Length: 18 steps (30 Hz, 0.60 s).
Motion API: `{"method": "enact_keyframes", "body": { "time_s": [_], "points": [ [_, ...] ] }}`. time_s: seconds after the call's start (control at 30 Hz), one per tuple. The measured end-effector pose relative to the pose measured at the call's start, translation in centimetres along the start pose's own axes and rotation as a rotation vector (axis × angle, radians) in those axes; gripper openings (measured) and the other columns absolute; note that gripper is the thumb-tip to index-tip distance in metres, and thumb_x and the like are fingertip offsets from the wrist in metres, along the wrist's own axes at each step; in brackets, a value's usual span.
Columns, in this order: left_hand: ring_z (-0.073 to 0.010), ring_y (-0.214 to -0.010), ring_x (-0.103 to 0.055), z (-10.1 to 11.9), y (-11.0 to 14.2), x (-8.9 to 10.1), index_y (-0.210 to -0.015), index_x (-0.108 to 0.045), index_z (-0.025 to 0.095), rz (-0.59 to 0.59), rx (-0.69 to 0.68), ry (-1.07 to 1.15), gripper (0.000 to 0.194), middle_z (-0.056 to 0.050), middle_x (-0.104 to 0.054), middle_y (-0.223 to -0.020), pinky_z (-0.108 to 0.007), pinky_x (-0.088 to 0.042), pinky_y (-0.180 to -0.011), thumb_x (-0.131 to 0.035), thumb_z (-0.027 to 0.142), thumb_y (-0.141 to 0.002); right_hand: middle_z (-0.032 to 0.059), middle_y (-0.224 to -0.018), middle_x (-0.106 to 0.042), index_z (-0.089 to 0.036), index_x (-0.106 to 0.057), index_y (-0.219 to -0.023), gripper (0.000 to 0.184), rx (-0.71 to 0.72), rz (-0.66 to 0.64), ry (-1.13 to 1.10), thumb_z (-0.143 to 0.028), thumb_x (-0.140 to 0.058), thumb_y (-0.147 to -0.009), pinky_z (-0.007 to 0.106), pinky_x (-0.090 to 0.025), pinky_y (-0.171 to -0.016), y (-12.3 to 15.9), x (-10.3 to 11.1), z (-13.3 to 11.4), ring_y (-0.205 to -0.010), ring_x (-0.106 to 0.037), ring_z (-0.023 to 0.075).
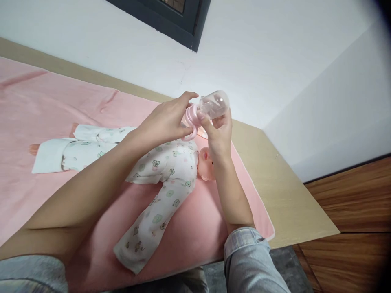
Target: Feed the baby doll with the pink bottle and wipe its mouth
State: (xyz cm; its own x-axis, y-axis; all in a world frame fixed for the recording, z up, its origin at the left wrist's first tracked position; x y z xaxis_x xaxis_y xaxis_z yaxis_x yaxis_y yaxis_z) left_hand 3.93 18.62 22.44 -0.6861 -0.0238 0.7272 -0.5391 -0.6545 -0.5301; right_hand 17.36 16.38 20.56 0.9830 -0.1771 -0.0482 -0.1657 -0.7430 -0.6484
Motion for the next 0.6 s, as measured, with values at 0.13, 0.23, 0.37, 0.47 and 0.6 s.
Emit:
{"method": "enact_keyframes", "body": {
  "time_s": [0.13,0.23,0.37,0.47,0.6],
  "points": [
    [-0.0340,-0.125,-0.057,-1.6,-0.5,0.2,-0.149,-0.039,0.025,0.016,0.022,-0.062,0.072,-0.007,-0.057,-0.141,-0.044,-0.048,-0.100,-0.059,0.026,-0.080,0.0042,-0.139,-0.052,-0.032,-0.040,-0.130,0.063,0.072,0.097,-0.004,-0.043,-0.075,-0.079,0.046,-0.042,-0.118,-1.2,3.3,-1.1,-0.140,-0.051,0.0234],
    [-0.0310,-0.118,-0.060,-3.6,-0.8,1.2,-0.144,-0.045,0.024,0.029,0.051,-0.096,0.062,-0.007,-0.061,-0.135,-0.042,-0.049,-0.096,-0.056,0.024,-0.083,0.0060,-0.140,-0.049,-0.030,-0.038,-0.131,0.066,0.084,0.216,0.071,-0.039,-0.073,-0.076,0.046,-0.042,-0.117,-2.8,8.1,0.1,-0.138,-0.051,0.0234],
    [-0.0316,-0.104,-0.062,-7.5,-0.8,2.7,-0.142,-0.045,0.017,0.002,0.202,-0.162,0.057,-0.013,-0.065,-0.123,-0.043,-0.051,-0.085,-0.058,0.030,-0.088,0.0103,-0.134,-0.051,-0.023,-0.039,-0.127,0.063,-0.013,0.447,0.304,-0.033,-0.068,-0.072,0.045,-0.046,-0.110,-3.9,15.5,5.3,-0.130,-0.054,0.0224],
    [-0.0336,-0.108,-0.060,-10.8,-0.7,3.1,-0.142,-0.044,0.015,-0.056,0.349,-0.205,0.066,-0.016,-0.063,-0.128,-0.043,-0.051,-0.087,-0.066,0.031,-0.082,0.0082,-0.120,-0.057,-0.020,-0.044,-0.112,0.053,-0.284,0.561,0.494,-0.023,-0.071,-0.066,0.041,-0.050,-0.102,-2.5,19.5,11.1,-0.112,-0.061,0.0205],
    [-0.0325,-0.109,-0.060,-14.7,-0.4,2.5,-0.145,-0.039,0.016,-0.169,0.500,-0.248,0.078,-0.015,-0.062,-0.132,-0.041,-0.050,-0.089,-0.071,0.025,-0.074,0.0066,-0.114,-0.061,-0.020,-0.044,-0.107,0.050,-0.515,0.447,0.676,-0.021,-0.072,-0.066,0.035,-0.052,-0.097,0.6,20.7,16.6,-0.102,-0.062,0.0190]
  ]
}}
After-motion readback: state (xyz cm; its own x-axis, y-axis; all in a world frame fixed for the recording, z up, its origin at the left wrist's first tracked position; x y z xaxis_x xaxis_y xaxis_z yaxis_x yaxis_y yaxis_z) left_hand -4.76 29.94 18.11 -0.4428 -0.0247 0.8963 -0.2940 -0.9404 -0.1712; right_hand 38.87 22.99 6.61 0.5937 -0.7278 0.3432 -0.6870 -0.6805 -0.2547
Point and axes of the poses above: each hand's wrist, its own y-axis away from the middle knuckle, its own x-axis out of the back of the hand, z = x × y, the point moved 7 cm from there along -y, towards the middle knuckle
